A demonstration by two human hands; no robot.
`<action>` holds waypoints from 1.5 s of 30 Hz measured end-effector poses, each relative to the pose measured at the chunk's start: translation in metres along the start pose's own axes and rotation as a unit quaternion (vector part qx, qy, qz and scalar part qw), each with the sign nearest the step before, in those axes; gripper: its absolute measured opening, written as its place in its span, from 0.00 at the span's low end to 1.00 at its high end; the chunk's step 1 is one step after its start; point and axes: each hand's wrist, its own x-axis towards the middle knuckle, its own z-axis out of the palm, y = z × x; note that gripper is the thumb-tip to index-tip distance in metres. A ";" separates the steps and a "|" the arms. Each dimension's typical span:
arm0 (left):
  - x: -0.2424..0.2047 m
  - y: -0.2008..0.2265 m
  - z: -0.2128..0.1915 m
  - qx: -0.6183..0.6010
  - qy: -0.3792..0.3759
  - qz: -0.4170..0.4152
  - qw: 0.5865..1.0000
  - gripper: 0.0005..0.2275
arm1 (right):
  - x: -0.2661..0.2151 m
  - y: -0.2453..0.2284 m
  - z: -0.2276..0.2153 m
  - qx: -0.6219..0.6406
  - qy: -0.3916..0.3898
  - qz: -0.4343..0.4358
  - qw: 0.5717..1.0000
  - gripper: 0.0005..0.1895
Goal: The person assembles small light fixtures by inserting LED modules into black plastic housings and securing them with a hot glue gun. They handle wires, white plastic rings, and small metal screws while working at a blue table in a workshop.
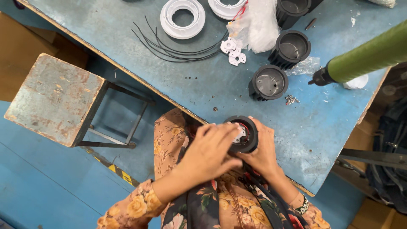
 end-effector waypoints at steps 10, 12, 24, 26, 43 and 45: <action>0.008 -0.009 0.033 0.178 -0.059 0.026 0.982 0.31 | 0.006 0.007 0.005 0.001 -0.017 -0.010 1.000 0.53; 0.011 -0.015 0.037 0.240 -0.047 0.046 0.969 0.24 | 0.011 0.007 0.004 -0.001 -0.032 -0.022 0.999 0.52; 0.020 -0.078 0.015 0.013 -0.014 -0.122 0.992 0.35 | 0.068 -0.012 -0.025 0.066 -0.034 -0.046 0.996 0.43; 0.017 -0.086 0.012 -0.038 -0.029 -0.178 0.983 0.36 | 0.054 -0.017 -0.023 0.103 0.039 0.068 0.992 0.22; 0.036 -0.087 -0.002 -0.094 -0.124 -0.197 0.968 0.35 | 0.000 0.000 -0.039 -0.008 -0.110 0.131 0.985 0.07; 0.039 -0.083 -0.001 -0.066 -0.110 -0.146 0.981 0.35 | -0.010 0.007 -0.053 -0.032 -0.129 0.144 0.981 0.06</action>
